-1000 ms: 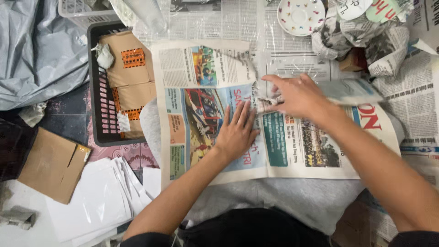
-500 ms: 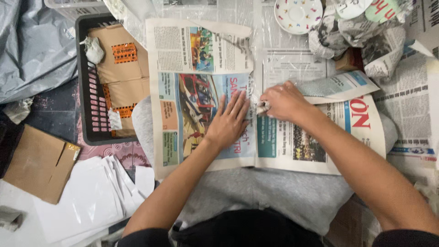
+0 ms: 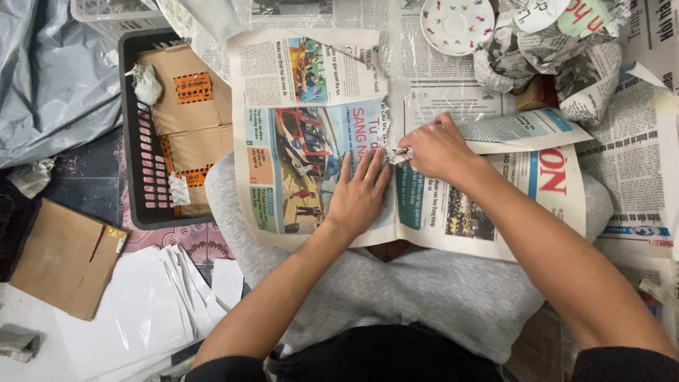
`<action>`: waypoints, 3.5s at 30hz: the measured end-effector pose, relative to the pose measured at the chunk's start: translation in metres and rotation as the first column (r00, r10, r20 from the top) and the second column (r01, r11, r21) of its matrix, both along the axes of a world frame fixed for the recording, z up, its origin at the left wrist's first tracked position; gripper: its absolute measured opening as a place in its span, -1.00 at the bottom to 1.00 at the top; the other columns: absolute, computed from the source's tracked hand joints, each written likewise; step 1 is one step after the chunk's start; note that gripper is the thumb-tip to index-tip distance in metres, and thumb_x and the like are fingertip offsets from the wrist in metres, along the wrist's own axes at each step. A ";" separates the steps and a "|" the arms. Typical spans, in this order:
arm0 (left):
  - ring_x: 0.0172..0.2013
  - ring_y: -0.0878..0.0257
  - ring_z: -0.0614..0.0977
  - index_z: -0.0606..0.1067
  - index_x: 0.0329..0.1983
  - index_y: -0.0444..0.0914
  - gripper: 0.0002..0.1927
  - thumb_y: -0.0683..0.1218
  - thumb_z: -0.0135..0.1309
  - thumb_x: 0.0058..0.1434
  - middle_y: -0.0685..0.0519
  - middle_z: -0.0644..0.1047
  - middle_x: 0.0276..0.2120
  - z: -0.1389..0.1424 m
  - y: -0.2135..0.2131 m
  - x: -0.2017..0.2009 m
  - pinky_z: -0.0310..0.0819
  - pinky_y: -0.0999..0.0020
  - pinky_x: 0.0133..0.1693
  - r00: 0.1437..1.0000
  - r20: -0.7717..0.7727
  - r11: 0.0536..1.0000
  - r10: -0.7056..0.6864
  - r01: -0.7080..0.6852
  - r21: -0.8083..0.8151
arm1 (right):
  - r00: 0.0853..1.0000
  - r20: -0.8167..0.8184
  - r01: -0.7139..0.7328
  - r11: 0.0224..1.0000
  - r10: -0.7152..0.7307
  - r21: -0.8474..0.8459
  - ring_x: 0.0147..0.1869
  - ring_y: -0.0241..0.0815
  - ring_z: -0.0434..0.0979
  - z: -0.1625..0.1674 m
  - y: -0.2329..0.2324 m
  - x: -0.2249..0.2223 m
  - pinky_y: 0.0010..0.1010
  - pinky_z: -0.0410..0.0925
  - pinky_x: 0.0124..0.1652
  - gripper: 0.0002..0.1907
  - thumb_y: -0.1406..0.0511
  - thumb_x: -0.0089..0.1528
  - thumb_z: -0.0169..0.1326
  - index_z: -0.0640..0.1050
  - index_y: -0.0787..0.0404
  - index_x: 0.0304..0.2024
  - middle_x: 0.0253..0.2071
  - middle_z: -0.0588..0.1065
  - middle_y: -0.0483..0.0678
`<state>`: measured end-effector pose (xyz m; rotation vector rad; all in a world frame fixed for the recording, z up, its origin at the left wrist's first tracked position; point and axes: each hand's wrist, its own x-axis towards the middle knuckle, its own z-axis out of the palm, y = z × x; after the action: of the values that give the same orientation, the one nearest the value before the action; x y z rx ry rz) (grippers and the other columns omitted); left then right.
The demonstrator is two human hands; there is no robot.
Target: The person sits on the floor and wraps small ceramic items, including a cup and a saucer, using newspaper. They fold the newspaper around each item and place the wrapped bundles into a black plastic basket. The workspace is covered with newspaper and various packing materials.
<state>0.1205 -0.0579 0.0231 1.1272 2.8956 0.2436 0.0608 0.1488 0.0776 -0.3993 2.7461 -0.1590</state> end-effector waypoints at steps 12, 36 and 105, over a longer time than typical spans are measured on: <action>0.47 0.04 0.16 0.25 0.46 -0.23 -0.37 0.00 -0.08 0.32 -0.08 0.17 0.48 -0.011 -0.017 -0.010 -0.14 -0.24 0.42 0.998 -0.041 0.990 -0.049 0.054 0.128 | 0.979 -0.192 -0.080 0.993 0.062 -0.084 -0.09 -0.09 0.61 -0.002 -0.001 0.011 -0.23 0.22 0.14 -0.76 0.38 -0.01 0.23 0.72 0.06 -0.27 -0.26 0.64 -0.01; 0.50 0.04 0.11 0.32 0.44 -0.18 -0.40 0.19 -0.14 0.44 -0.07 0.14 0.50 -0.009 -0.020 -0.006 -0.20 -0.22 0.43 0.998 -0.039 0.974 -0.048 0.056 0.221 | 0.961 0.188 0.161 0.961 -0.204 0.224 0.10 -0.07 0.61 -0.013 -0.026 -0.009 -0.05 0.09 0.23 -0.60 0.07 -0.01 0.44 0.72 -0.02 -0.14 -0.07 0.65 0.00; 0.30 0.09 0.40 0.48 0.26 -0.22 -0.50 -0.13 -0.01 0.21 -0.01 0.43 0.27 -0.019 -0.017 -0.054 0.23 0.09 0.31 0.978 -0.209 0.958 0.010 0.050 0.283 | 0.999 -0.033 -0.030 0.995 0.034 0.094 0.03 -0.02 0.62 -0.020 -0.017 -0.062 -0.07 0.16 0.20 -0.60 0.03 0.11 0.32 0.68 -0.02 -0.05 -0.14 0.64 0.02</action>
<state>0.0664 -0.0748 0.0039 1.2941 3.1043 0.5975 -0.0008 0.1321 0.0572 -0.4240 2.7670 -0.0151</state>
